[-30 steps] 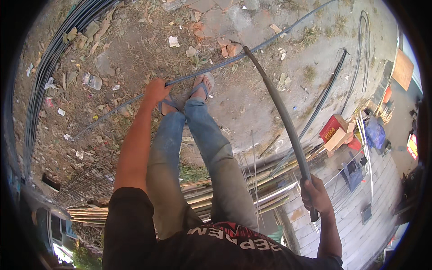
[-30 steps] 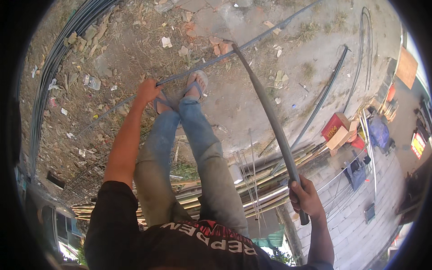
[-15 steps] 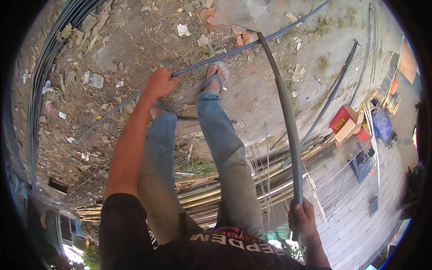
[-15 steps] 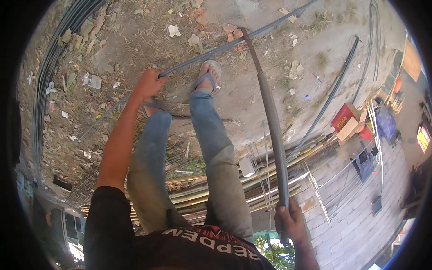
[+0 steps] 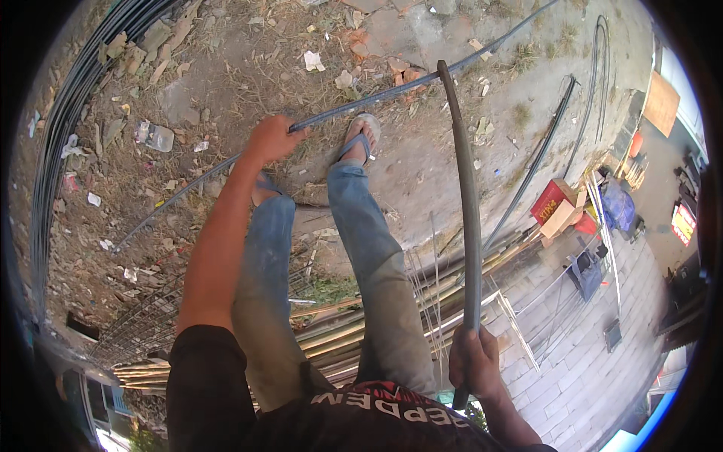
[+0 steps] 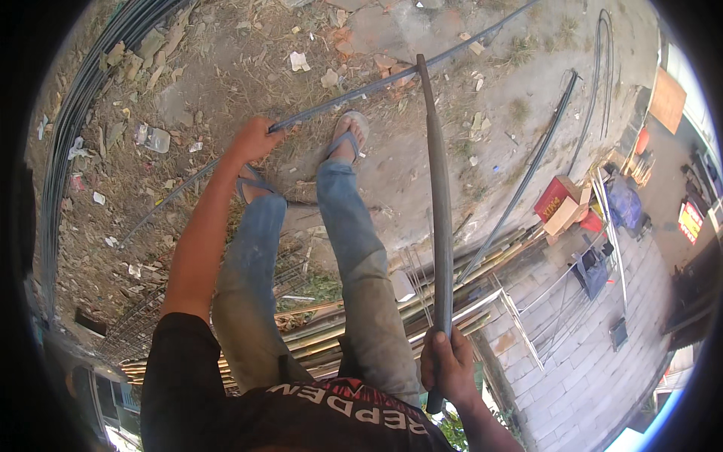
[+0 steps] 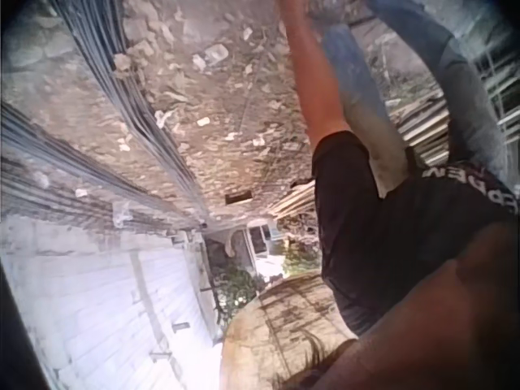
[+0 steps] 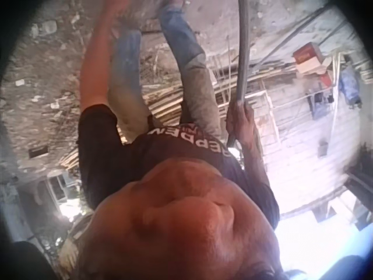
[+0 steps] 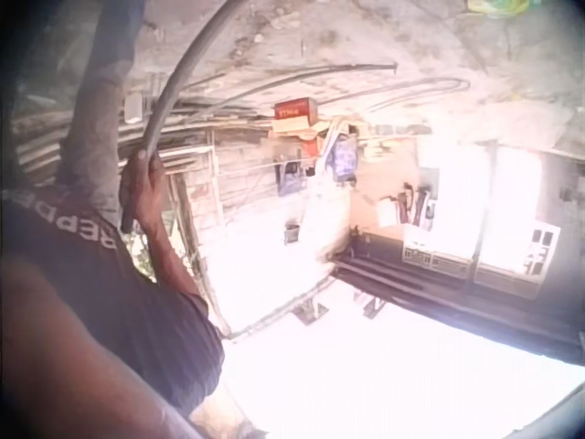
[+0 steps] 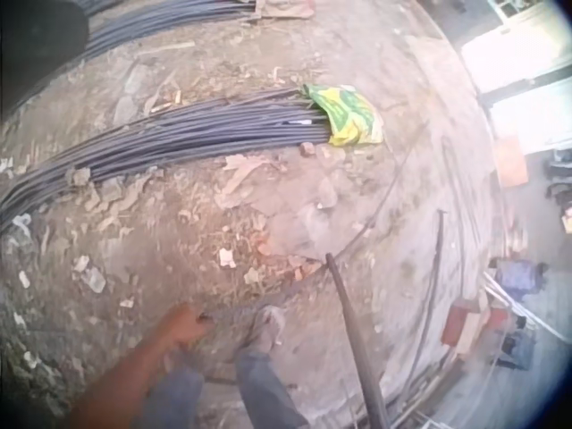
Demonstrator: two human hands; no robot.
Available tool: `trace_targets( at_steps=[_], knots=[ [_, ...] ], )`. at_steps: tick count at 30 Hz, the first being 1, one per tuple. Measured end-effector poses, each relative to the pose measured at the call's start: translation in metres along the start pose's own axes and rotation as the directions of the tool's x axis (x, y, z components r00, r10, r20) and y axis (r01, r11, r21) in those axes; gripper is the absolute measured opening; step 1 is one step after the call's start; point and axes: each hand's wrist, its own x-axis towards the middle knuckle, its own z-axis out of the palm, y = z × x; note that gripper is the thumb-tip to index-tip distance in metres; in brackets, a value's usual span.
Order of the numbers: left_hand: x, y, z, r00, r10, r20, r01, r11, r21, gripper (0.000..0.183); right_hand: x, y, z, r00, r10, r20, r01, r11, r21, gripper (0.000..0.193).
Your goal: The person bends lengths of rebar by hand using a long pipe as a lever against a fixed peg in the ground.
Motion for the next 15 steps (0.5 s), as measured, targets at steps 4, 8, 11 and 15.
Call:
trace_targets(
  at_steps=[4, 8, 11, 15],
  knots=[
    [0.001, -0.034, -0.008, 0.999, 0.038, 0.006, -0.038, 0.999, 0.002, 0.042, 0.009, -0.006, 0.019, 1.000, -0.011, -0.009, 0.011, 1.000, -0.006, 0.044],
    [-0.030, -0.129, -0.026, 0.962, -0.274, 0.013, 0.267, 0.946, 0.182, 0.066, 0.018, -0.014, 0.023, 1.000, 0.010, -0.017, -0.009, 1.000, 0.029, 0.041],
    [-0.070, -0.193, -0.016, 0.893, -0.451, -0.017, 0.444, 0.872, 0.207, 0.069, 0.033, -0.025, 0.018, 0.999, 0.042, 0.034, -0.046, 0.994, 0.103, 0.037],
    [-0.071, -0.194, -0.009, 0.902, -0.351, -0.253, 0.422, 0.840, 0.340, 0.061, 0.054, -0.023, 0.008, 0.994, 0.084, 0.074, -0.095, 0.983, 0.158, 0.032]
  ],
)
